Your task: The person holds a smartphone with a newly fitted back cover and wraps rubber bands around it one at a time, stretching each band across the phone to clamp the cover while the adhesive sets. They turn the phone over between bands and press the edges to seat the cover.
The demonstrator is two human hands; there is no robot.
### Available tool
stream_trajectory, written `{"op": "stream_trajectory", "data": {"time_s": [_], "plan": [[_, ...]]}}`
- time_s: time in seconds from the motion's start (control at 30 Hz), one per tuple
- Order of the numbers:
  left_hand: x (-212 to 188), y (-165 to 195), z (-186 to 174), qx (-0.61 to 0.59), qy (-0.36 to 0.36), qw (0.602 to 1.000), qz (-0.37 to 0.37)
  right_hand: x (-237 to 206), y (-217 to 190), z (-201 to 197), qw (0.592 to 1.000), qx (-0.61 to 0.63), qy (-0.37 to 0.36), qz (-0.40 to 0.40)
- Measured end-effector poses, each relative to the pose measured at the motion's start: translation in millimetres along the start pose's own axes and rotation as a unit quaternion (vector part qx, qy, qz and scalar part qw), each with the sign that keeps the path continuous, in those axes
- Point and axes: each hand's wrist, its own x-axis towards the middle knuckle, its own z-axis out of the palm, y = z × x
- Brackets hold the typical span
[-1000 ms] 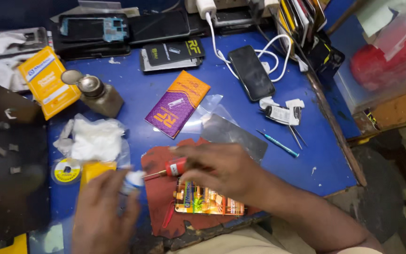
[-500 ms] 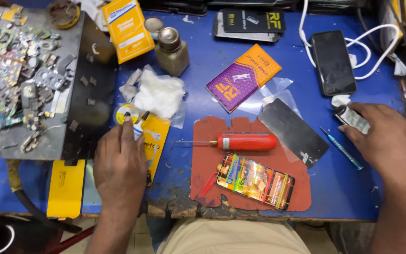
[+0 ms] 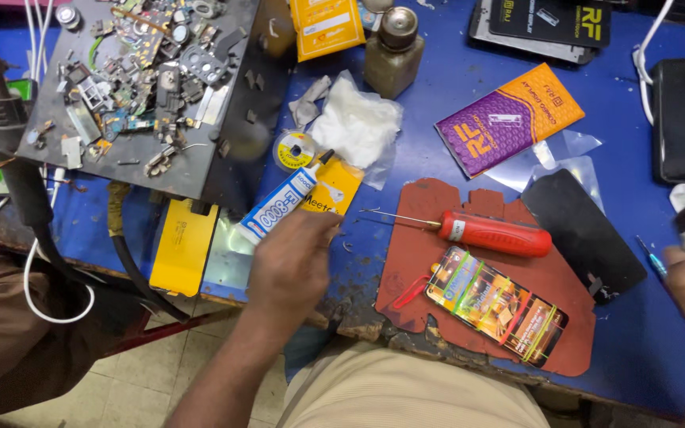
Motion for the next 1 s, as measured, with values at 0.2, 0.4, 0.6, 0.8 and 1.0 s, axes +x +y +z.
{"op": "stream_trajectory", "data": {"time_s": [0.2, 0.4, 0.6, 0.8, 1.0], "plan": [[23.4, 9.1, 22.7, 0.035, -0.027, 0.999, 0.023, -9.2, -62.9, 29.8, 0.991, 0.113, -0.066, -0.039], [9.2, 41.4, 30.6, -0.27, -0.085, 0.957, -0.058, -18.7, -108.4, 80.3, 0.958, 0.26, -0.122, 0.007], [-7.0, 46.0, 50.6, -0.599, -0.095, 0.74, -0.292, -5.1, -138.3, 90.3, 0.956, 0.1, -0.231, -0.154], [-22.9, 7.7, 23.5, -0.525, 0.05, 0.798, -0.292, 43.2, -149.2, 92.3, 0.932, -0.063, -0.241, -0.264], [-28.9, 4.8, 6.9, -0.5, 0.06, 0.819, -0.275, 85.9, -157.2, 94.9, 0.926, -0.171, -0.335, -0.012]]}}
